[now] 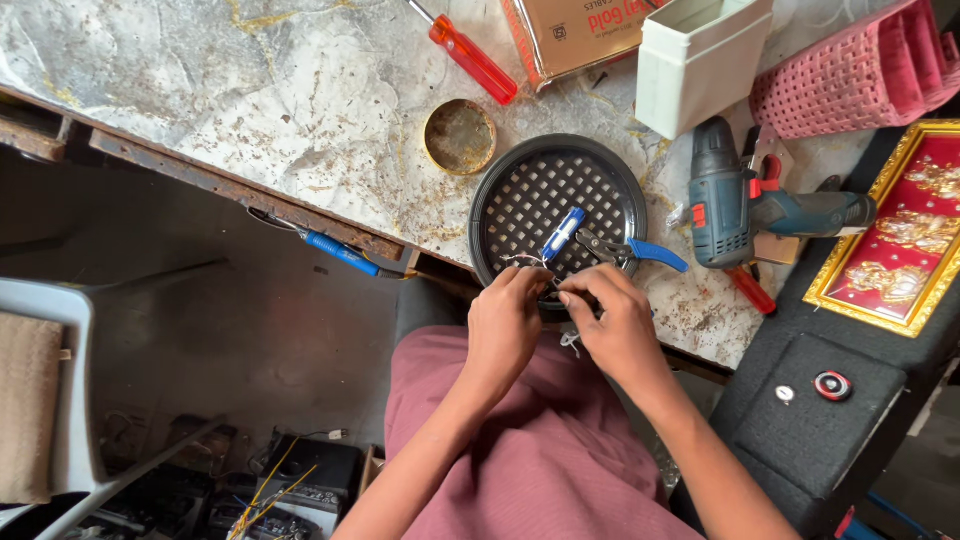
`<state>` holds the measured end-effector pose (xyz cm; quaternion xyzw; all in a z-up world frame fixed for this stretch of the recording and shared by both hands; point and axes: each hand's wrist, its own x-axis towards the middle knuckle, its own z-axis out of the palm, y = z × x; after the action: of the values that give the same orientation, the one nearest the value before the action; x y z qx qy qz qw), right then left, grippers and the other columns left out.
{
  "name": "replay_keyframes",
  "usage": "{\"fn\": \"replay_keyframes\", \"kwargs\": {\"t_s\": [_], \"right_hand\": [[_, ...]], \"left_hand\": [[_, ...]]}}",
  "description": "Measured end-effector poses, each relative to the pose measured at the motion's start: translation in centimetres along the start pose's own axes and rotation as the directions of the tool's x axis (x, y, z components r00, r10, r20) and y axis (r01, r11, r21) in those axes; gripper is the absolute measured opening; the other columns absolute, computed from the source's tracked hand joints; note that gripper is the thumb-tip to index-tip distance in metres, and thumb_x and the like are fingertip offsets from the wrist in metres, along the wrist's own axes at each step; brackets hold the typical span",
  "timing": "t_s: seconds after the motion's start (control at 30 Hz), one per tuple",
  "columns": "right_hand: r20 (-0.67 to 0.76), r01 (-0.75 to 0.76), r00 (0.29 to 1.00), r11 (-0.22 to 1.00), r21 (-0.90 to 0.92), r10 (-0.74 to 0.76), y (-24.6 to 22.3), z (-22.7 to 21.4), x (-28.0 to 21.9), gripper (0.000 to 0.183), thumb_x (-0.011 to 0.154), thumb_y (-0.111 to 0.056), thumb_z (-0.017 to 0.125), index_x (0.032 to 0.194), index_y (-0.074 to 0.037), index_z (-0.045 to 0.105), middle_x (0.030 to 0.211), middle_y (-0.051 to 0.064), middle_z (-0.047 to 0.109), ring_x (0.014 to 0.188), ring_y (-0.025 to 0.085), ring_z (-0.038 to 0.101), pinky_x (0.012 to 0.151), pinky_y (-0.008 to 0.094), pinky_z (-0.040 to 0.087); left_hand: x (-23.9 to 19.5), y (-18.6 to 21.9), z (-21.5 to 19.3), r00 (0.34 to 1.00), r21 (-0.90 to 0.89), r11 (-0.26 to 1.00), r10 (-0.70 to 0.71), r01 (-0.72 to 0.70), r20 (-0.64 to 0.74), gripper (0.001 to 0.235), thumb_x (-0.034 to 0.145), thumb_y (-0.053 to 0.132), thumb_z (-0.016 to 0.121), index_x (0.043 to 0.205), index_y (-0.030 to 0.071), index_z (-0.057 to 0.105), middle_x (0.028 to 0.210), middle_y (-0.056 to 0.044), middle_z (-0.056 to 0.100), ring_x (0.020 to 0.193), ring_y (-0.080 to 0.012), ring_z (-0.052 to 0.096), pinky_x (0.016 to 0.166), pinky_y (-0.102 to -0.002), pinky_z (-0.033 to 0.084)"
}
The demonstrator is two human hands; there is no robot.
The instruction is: The person assembles a small electronic device on a perforated circular base. They use a screwdriver to tighten screws, then use pliers to strip and twist wires, and finally secure the connections with electrical tape.
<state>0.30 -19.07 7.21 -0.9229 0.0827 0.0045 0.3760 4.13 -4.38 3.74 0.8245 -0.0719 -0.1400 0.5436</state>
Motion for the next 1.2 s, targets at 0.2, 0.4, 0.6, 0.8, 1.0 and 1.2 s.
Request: {"fn": "replay_keyframes", "kwargs": {"t_s": [0.2,0.4,0.6,0.8,1.0,1.2], "right_hand": [[0.169,0.116,0.979,0.993,-0.022,-0.11,-0.3,-1.1,2.4,0.011,0.088,0.0,0.072,0.099,-0.002,0.071,0.095,0.011,0.07,0.086,0.026,0.07,0.075,0.037,0.054],[0.316,-0.32,0.918,0.918,0.235,0.239,1.7,0.1,2.5,0.015,0.092,-0.002,0.068,0.106,-0.001,0.062,0.089,0.008,0.073,0.079,0.012,0.071,0.068,0.028,0.06],[0.4,-0.722,0.634,0.322,0.612,0.662,4.1,1.9,1.6,0.048,0.088,-0.002,0.067,0.128,-0.007,0.041,0.089,0.012,0.069,0.069,0.016,0.063,0.061,0.03,0.053],[0.211,-0.628,0.752,0.582,0.517,0.624,2.0,1.9,0.2,0.044,0.092,-0.009,0.069,0.126,-0.004,0.041,0.093,0.014,0.073,0.081,0.018,0.073,0.069,0.03,0.059],[-0.039,-0.239,0.971,0.97,-0.035,0.238,-1.5,1.8,-0.9,0.025,0.09,-0.007,0.067,0.114,-0.001,0.059,0.096,0.012,0.07,0.079,0.021,0.074,0.067,0.033,0.062],[0.036,0.13,0.991,0.915,-0.381,-0.126,-1.2,1.1,-1.3,0.014,0.092,-0.004,0.064,0.106,0.0,0.066,0.093,0.017,0.063,0.084,0.036,0.068,0.072,0.044,0.056]], "left_hand": [[0.4,-0.2,-0.4,0.999,-0.062,0.997,-0.04,0.04,0.015,0.02,0.085,-0.001,0.061,0.098,0.009,0.072,0.095,-0.01,0.074,0.085,-0.0356,0.072,0.07,-0.045,0.054],[0.5,-0.8,-0.4,0.993,-0.133,0.985,-0.103,0.111,0.064,0.009,0.087,0.001,0.066,0.095,0.004,0.07,0.088,-0.017,0.073,0.081,-0.0363,0.071,0.068,-0.043,0.053],[0.8,-0.8,-0.5,0.886,-0.472,0.75,-0.383,0.463,0.261,0.012,0.092,0.003,0.065,0.1,0.0,0.074,0.077,-0.01,0.075,0.049,-0.0141,0.061,0.045,-0.031,0.049],[1.1,-0.4,-0.4,0.878,-0.458,0.748,-0.408,0.48,0.252,0.017,0.09,-0.002,0.063,0.102,-0.001,0.076,0.08,-0.009,0.077,0.049,-0.0093,0.063,0.044,-0.028,0.051],[1.4,-0.1,-0.6,0.882,-0.438,0.766,-0.396,0.471,0.257,0.017,0.09,-0.002,0.064,0.102,-0.002,0.076,0.082,-0.009,0.077,0.051,-0.0103,0.064,0.045,-0.028,0.052],[1.1,0.3,-0.6,0.896,-0.48,0.757,-0.394,0.443,0.205,0.018,0.088,-0.003,0.067,0.106,-0.002,0.068,0.09,-0.01,0.079,0.053,-0.0098,0.065,0.044,-0.029,0.052]]}}
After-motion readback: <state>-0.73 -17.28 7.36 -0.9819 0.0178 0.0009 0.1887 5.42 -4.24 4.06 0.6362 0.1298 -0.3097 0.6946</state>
